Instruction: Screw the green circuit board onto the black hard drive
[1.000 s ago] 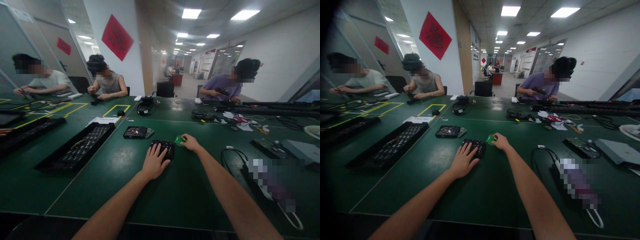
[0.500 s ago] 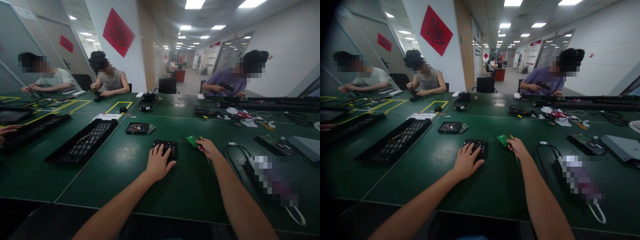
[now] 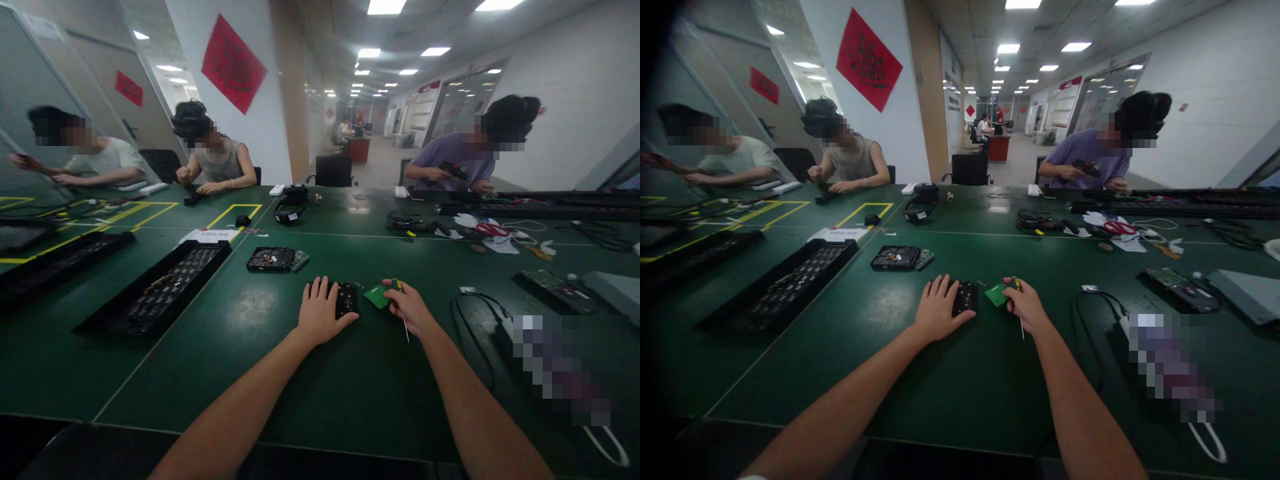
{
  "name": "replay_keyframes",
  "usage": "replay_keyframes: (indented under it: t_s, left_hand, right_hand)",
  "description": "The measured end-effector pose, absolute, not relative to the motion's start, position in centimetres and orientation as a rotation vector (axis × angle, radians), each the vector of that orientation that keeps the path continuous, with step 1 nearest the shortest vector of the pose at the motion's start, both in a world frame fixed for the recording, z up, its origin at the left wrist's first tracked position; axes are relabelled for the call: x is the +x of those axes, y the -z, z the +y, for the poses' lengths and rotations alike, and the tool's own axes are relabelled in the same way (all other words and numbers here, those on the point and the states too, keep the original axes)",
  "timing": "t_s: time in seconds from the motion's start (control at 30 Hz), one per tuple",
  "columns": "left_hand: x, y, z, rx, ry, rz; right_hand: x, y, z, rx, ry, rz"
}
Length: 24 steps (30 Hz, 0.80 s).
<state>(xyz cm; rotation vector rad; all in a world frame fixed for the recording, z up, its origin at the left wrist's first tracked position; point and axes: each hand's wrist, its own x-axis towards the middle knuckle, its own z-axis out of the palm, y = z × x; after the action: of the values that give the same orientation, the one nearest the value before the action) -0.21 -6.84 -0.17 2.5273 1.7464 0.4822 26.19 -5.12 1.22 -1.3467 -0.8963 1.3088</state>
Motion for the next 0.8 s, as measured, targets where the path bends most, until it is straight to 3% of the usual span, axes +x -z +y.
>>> replay_keyframes:
  t_s: [0.4,0.8]
  left_hand:
    - [0.3,-0.3,-5.7,2.620,-0.384,1.446]
    - [4.9,-0.2,-1.5,2.577,-0.398,1.508]
  right_hand:
    - [27.5,0.2,-3.8,-1.287,-1.148,-0.669]
    - [27.7,-0.6,-4.1,-1.200,-1.109,-0.586]
